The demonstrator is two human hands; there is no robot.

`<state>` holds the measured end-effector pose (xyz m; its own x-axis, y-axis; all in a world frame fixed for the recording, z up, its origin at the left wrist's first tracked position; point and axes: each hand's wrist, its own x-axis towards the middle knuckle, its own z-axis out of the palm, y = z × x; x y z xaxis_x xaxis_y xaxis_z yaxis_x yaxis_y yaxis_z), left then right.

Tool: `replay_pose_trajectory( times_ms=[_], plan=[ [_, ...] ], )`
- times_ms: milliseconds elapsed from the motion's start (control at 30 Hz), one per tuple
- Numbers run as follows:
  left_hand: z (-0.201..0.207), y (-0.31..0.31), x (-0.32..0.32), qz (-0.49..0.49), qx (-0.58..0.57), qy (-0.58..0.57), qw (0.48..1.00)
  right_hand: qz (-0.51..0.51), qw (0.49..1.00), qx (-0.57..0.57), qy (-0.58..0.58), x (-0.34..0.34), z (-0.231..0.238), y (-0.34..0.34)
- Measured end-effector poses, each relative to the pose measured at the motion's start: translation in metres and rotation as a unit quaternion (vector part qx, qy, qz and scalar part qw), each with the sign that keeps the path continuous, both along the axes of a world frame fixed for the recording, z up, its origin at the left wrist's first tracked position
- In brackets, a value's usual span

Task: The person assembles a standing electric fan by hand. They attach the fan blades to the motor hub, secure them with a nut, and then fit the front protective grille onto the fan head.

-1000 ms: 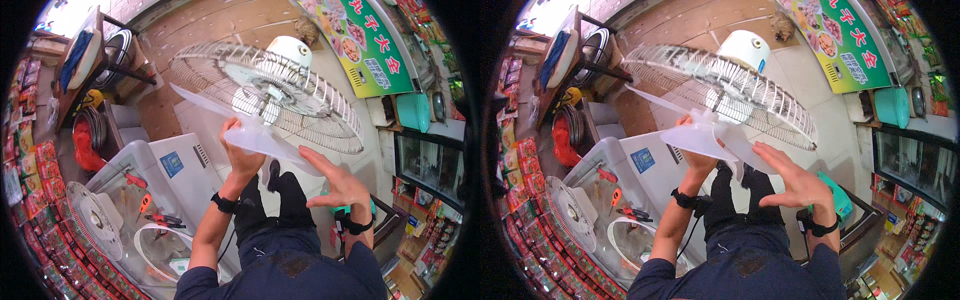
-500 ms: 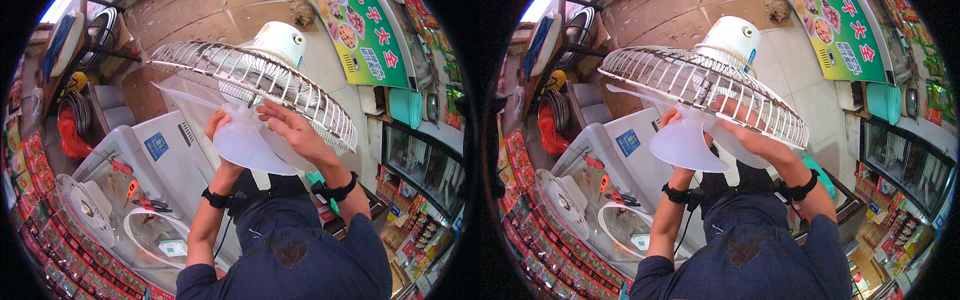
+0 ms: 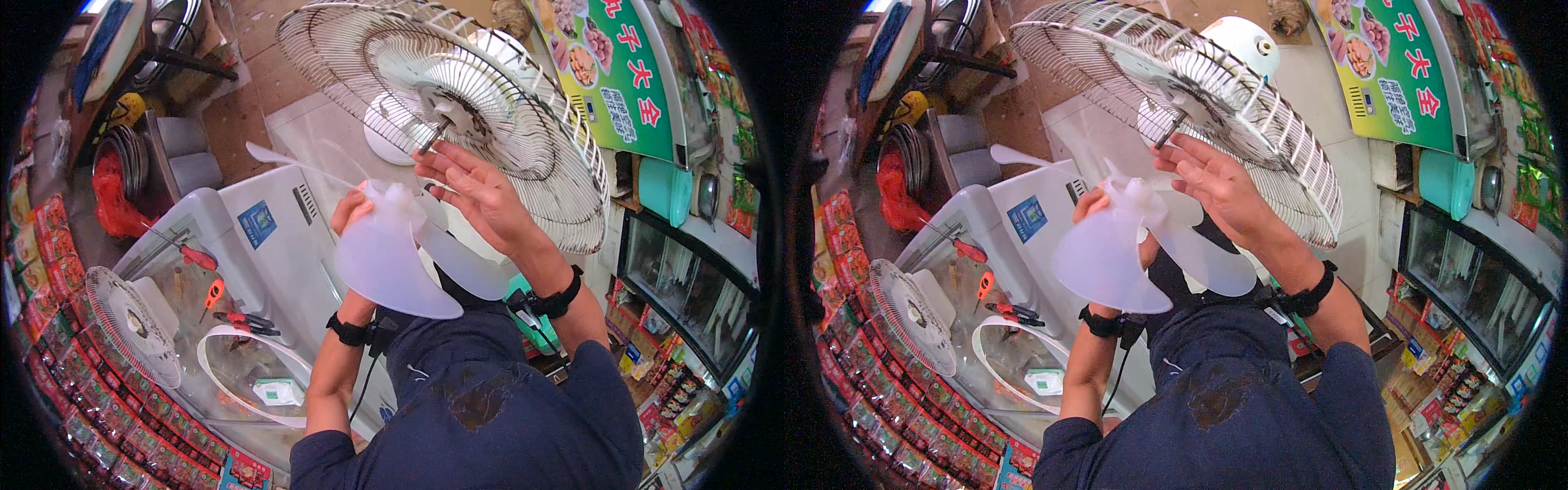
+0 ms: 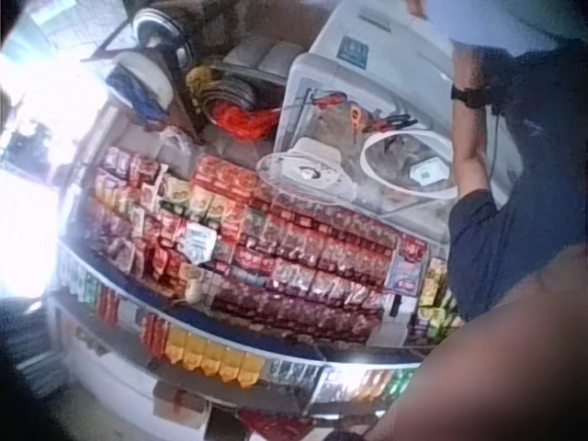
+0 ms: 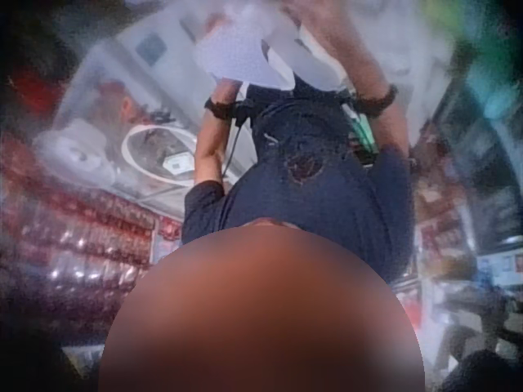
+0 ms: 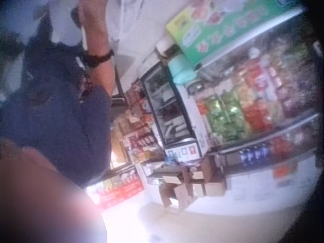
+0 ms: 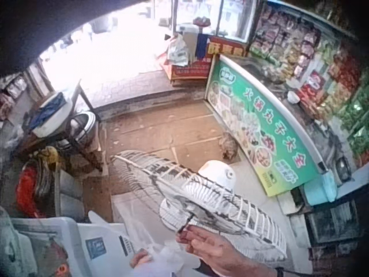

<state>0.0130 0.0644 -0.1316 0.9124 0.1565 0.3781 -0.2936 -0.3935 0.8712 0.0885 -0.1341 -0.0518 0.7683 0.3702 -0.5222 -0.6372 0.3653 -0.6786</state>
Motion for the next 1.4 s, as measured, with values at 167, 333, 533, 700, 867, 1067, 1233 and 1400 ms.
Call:
replay_pose_trajectory(
  times_ms=[167, 333, 533, 700, 867, 1067, 1233, 1400],
  plan=[
    [0.007, 0.003, 0.013, -0.043, 0.021, 0.091, 0.995, 0.026, 0.999, -0.028, -0.028, -0.002, -0.004, -0.003],
    [0.004, -0.005, 0.021, -0.076, -0.133, 0.107, 0.982, 0.118, 0.975, -0.142, -0.122, -0.009, -0.004, -0.007],
    [0.017, -0.008, 0.030, -0.088, -0.162, 0.135, 0.974, 0.096, 0.984, -0.115, -0.093, -0.012, -0.003, -0.008],
    [0.022, -0.014, 0.032, -0.083, -0.208, 0.140, 0.965, 0.115, 0.983, -0.103, -0.103, -0.012, -0.001, -0.011],
    [0.015, -0.018, 0.025, -0.048, -0.237, 0.143, 0.960, 0.085, 0.989, -0.086, -0.088, -0.014, -0.001, -0.008],
    [0.011, -0.011, 0.025, -0.041, -0.145, 0.119, 0.981, 0.084, 0.985, -0.083, -0.126, -0.015, -0.002, -0.004],
    [0.007, -0.008, 0.023, -0.064, -0.143, 0.143, 0.977, 0.069, 0.989, -0.075, -0.109, -0.015, 0.000, -0.002],
    [0.005, 0.000, 0.030, -0.090, -0.031, 0.119, 0.988, 0.082, 0.985, -0.113, -0.107, -0.013, 0.000, -0.004]
  ],
)
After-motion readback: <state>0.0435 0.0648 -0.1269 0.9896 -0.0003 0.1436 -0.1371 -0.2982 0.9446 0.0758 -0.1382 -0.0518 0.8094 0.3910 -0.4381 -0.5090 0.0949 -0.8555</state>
